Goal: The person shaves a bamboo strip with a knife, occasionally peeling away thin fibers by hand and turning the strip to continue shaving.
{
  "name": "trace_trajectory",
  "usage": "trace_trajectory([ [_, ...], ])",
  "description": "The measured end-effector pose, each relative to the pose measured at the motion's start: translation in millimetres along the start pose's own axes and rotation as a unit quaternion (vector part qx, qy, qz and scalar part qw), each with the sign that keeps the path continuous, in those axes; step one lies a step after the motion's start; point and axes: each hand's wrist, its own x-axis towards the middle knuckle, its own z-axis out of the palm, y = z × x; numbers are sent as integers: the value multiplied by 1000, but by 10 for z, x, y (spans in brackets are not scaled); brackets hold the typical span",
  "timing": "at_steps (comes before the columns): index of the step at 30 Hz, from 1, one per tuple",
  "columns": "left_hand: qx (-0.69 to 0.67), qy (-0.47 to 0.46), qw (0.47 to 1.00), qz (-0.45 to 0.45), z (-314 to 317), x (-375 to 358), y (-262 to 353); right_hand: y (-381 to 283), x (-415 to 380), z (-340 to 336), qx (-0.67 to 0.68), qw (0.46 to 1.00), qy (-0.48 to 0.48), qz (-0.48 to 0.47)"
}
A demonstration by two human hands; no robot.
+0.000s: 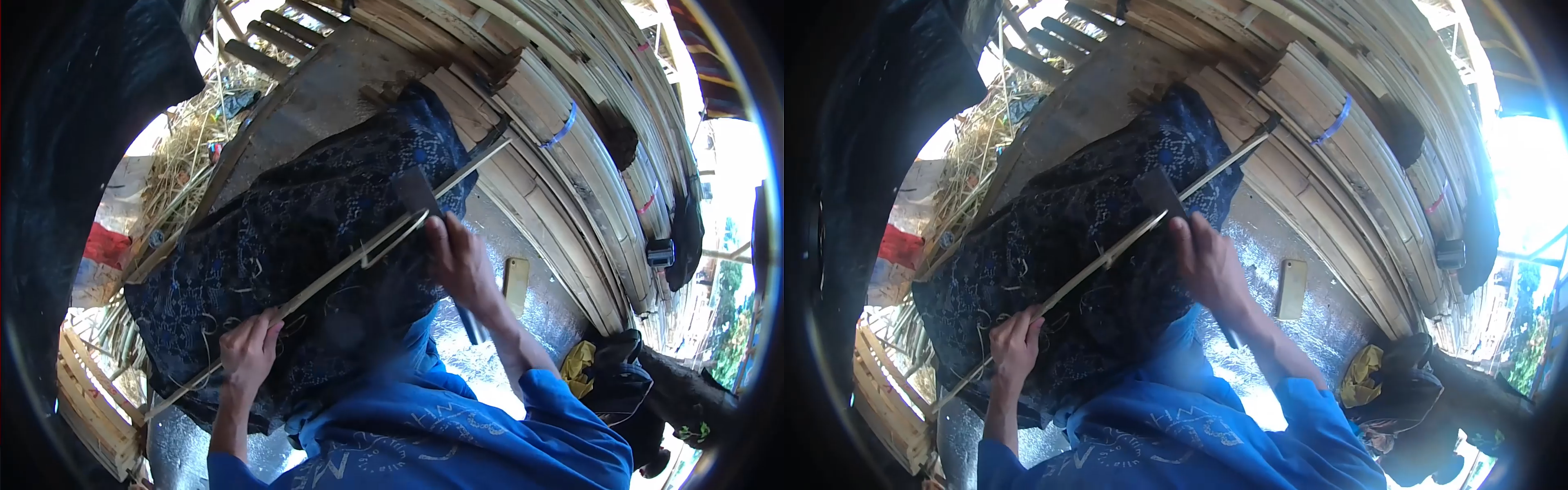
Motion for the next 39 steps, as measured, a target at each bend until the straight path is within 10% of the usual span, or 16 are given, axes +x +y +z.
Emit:
trace_trajectory([
  [11,78,-4,994,-72,-215,-893,-484,212,578,-660,57,989,118,66],
  [33,113,157,980,40,363,-131,25,314,329,-760,18,996,58,59],
  [39,107,153,982,34,368,-117,38,491,701,-1180,81,963,226,121],
])
